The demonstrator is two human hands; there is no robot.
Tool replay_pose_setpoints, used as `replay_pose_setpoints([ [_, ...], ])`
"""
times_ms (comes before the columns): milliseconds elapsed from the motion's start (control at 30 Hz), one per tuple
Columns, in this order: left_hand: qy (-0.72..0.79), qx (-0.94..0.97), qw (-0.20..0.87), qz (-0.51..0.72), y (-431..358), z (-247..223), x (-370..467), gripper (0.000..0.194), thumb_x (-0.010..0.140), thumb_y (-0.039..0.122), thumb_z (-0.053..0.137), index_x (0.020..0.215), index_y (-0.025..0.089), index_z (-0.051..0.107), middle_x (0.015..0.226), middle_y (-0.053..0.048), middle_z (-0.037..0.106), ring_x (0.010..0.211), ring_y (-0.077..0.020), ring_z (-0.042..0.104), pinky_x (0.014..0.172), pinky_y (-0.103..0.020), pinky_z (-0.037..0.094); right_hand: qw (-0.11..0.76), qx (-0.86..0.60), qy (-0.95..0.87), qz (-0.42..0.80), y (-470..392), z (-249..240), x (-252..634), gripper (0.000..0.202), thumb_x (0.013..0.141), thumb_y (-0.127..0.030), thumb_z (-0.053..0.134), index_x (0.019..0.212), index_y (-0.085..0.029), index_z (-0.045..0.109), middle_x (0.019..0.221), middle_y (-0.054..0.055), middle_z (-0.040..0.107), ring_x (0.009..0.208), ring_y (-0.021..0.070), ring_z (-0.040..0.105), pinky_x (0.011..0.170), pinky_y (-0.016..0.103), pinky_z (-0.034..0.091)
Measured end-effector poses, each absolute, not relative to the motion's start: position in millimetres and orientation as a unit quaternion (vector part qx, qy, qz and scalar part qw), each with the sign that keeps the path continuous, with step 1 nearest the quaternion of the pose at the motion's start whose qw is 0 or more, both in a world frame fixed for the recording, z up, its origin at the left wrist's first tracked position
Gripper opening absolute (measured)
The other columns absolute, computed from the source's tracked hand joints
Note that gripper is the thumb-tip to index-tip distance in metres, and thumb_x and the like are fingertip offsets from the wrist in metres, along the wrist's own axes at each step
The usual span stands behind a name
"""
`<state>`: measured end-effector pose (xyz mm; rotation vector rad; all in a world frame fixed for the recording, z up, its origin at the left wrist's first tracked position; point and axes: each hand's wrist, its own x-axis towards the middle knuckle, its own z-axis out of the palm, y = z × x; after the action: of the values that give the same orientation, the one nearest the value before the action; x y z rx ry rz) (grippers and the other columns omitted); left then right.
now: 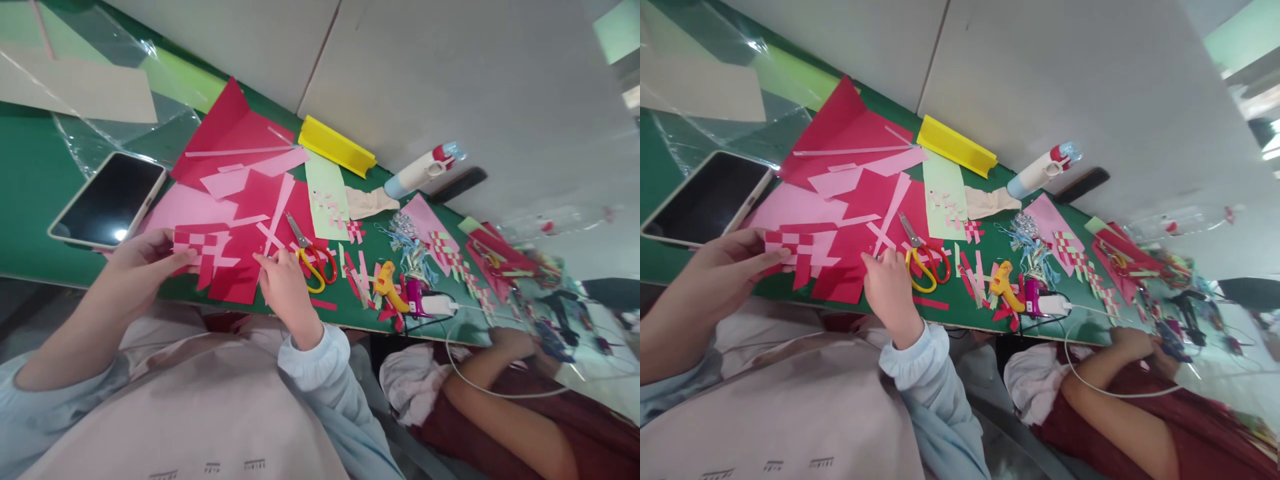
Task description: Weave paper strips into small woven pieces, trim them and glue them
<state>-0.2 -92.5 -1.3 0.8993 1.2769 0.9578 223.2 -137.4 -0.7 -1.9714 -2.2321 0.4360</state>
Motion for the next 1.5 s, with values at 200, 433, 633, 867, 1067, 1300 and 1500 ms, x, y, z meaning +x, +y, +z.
replay_pose_setpoints([
  [200, 0.496, 0.519, 0.621, 0.314, -94, -7, 1, 0.03, 0.064, 0.038, 0.086, 0.073, 0.02, 0.064, 0.069, 0.002, 0.06, 0.066, -0.0125, 0.055, 0.057, -0.02, 0.046, 0.089, -0.669, -0.725, 0.138, -130, -2, 222, 0.026, 0.097, -0.028, 0.06, 0.116, -0.016, 0.073, 0.104, 0.013, 0.063, 0.103, 0.0269, 0.059, 0.095, 0.04, 0.047],
  [433, 0.43, 0.683, 0.432, 0.402, -93, 2, 6, 0.01, 0.071, 0.034, 0.076, 0.079, 0.027, 0.074, 0.087, -0.005, 0.072, 0.086, -0.0233, 0.066, 0.081, -0.036, 0.053, 0.227, -0.67, -0.638, 0.302, -126, 2, 229, 0.036, 0.102, -0.039, 0.049, 0.1, -0.017, 0.077, 0.091, 0.008, 0.069, 0.088, 0.0201, 0.063, 0.082, 0.032, 0.046],
  [633, 0.287, 0.807, 0.212, 0.47, -88, 5, 7, 0.027, 0.072, 0.017, 0.07, 0.082, 0.041, 0.078, 0.099, -0.003, 0.072, 0.1, -0.0262, 0.064, 0.096, -0.044, 0.047, 0.362, -0.567, -0.428, 0.604, -126, 6, 234, 0.071, 0.087, -0.08, 0.042, 0.082, -0.019, 0.077, 0.077, 0.006, 0.067, 0.068, 0.0147, 0.057, 0.061, 0.027, 0.043],
  [867, 0.229, 0.841, 0.099, 0.479, -92, 2, 12, 0.033, 0.075, 0.007, 0.067, 0.083, 0.038, 0.076, 0.104, -0.002, 0.068, 0.111, -0.0243, 0.06, 0.094, -0.04, 0.051, 0.378, -0.544, -0.402, 0.632, -131, 13, 233, 0.047, 0.068, -0.063, 0.08, 0.079, -0.018, 0.074, 0.062, -0.003, 0.058, 0.051, 0.0089, 0.046, 0.044, 0.023, 0.04],
  [1067, 0.193, 0.864, 0.053, 0.462, -91, 2, 13, 0.028, 0.081, 0.004, 0.065, 0.09, 0.03, 0.069, 0.112, -0.002, 0.063, 0.117, -0.0233, 0.058, 0.093, -0.043, 0.052, 0.39, -0.544, -0.413, 0.617, -135, 14, 231, 0.042, 0.064, -0.054, 0.086, 0.08, -0.017, 0.075, 0.061, -0.003, 0.06, 0.05, 0.0076, 0.047, 0.042, 0.02, 0.04],
  [1300, 0.189, 0.861, 0.042, 0.47, -88, 4, 11, 0.025, 0.083, 0.007, 0.065, 0.092, 0.029, 0.068, 0.114, -0.002, 0.063, 0.116, -0.0239, 0.058, 0.092, -0.044, 0.051, 0.367, -0.54, -0.4, 0.643, -138, 20, 233, 0.042, 0.06, -0.051, 0.089, 0.076, -0.016, 0.071, 0.065, -0.002, 0.064, 0.05, 0.0071, 0.05, 0.045, 0.021, 0.041],
  [1500, 0.177, 0.859, 0.027, 0.481, -86, 1, 8, 0.025, 0.081, 0.007, 0.067, 0.091, 0.029, 0.07, 0.114, -0.002, 0.065, 0.115, -0.0246, 0.06, 0.089, -0.044, 0.051, 0.33, -0.535, -0.407, 0.663, -142, 27, 235, 0.038, 0.059, -0.043, 0.091, 0.069, -0.016, 0.068, 0.059, -0.003, 0.063, 0.051, 0.0075, 0.052, 0.05, 0.022, 0.042],
])
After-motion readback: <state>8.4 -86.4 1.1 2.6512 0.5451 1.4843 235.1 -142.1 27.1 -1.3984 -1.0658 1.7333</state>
